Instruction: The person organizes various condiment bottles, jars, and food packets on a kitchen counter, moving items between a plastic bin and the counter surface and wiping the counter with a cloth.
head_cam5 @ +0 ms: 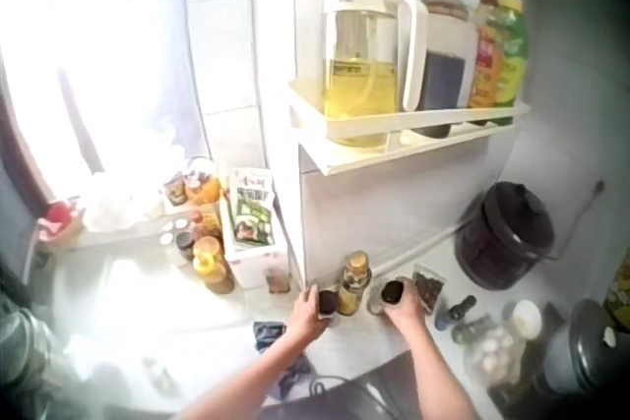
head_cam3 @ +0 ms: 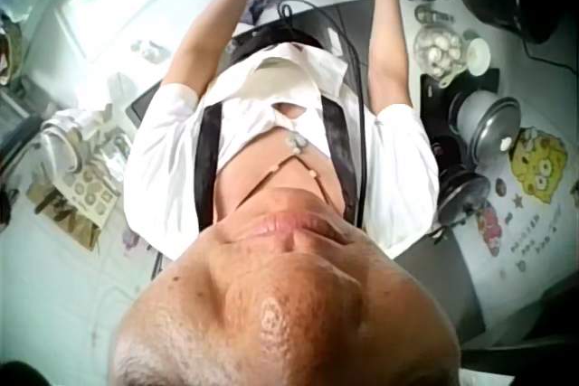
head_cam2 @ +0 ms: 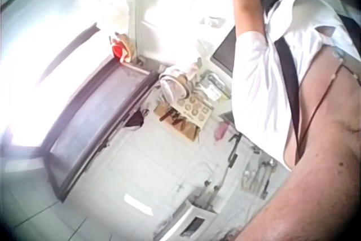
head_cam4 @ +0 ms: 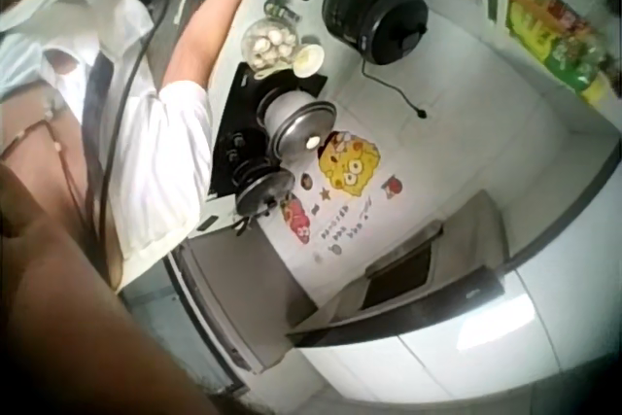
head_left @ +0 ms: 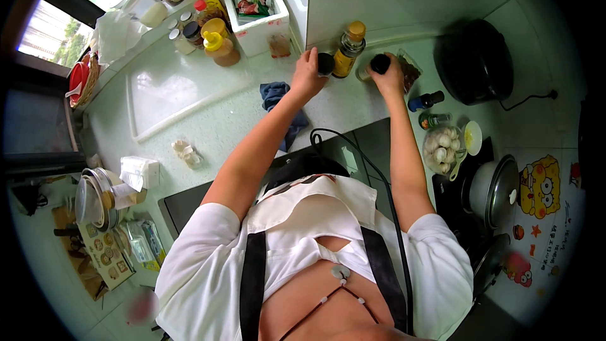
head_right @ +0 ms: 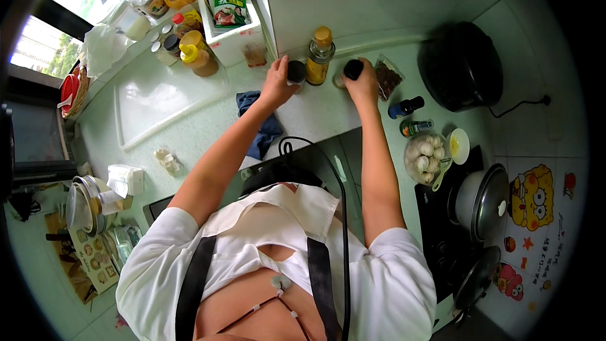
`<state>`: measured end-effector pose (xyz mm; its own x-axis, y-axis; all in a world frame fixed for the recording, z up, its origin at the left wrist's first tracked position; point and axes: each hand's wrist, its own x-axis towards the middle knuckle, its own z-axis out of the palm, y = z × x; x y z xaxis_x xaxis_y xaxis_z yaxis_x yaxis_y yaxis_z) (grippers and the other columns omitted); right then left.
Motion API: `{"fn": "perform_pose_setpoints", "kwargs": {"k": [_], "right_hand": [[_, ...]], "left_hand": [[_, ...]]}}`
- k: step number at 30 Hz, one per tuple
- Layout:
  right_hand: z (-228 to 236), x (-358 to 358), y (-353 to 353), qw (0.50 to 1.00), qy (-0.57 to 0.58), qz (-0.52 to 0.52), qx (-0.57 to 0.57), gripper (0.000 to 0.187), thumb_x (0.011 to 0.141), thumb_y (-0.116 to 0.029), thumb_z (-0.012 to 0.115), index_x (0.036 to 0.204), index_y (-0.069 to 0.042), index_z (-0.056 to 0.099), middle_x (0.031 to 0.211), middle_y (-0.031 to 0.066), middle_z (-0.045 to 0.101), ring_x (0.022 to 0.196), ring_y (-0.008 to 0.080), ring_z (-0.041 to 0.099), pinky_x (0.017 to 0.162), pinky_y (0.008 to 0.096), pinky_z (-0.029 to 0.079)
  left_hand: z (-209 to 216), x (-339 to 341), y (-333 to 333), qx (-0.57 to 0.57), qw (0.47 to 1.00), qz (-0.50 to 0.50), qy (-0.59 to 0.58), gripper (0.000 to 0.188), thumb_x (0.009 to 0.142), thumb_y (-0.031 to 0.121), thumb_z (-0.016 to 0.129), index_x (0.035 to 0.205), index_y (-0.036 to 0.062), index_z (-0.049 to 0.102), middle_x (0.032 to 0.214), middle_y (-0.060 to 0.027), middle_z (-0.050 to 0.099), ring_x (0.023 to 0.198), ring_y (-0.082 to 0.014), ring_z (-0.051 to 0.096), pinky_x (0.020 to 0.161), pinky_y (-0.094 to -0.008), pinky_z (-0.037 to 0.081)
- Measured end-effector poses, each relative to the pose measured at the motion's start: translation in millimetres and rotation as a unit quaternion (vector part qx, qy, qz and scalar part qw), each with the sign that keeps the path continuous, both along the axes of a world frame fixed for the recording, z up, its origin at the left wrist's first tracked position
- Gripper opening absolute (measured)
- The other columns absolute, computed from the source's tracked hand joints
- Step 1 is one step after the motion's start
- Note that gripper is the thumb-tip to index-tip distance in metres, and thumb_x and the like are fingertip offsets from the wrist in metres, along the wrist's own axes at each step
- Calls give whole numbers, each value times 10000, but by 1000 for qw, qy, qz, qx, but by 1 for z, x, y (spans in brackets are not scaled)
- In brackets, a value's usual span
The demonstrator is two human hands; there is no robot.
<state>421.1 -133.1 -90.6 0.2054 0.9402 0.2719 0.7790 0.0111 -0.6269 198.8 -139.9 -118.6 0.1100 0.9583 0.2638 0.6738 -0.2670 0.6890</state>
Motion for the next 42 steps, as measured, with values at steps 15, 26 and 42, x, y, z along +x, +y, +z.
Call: {"fn": "perform_pose_setpoints", "kwargs": {"k": [15, 26, 42], "right_hand": [[80, -59, -65, 989, 32, 115, -88, 568, 595, -79, 726, 1109, -66, 482, 1045, 111, 560, 959, 234, 547, 832, 331, 427], [95, -207, -38, 931, 90, 339, -100, 588, 556, -71, 738, 1097, -111, 511, 969, 89, 567, 896, 232, 551, 799, 321, 440], [47, -358, -21, 932, 10, 361, 15, 576, 637, -99, 692, 1142, -100, 415, 1119, 122, 498, 961, 325, 531, 790, 372, 453]], "left_hand": [[47, -59, -48, -26, 996, 13, -81, 633, 581, 84, 715, 1137, 62, 414, 1092, -177, 468, 1029, -362, 456, 861, -380, 406], [51, -244, -83, -36, 977, 208, 26, 672, 563, 76, 736, 1168, 156, 454, 1080, -151, 474, 972, -340, 469, 839, -383, 419], [12, -327, 56, -56, 979, 193, 34, 778, 587, 166, 737, 1260, 65, 360, 1101, -184, 494, 1020, -347, 473, 853, -383, 412]]}}
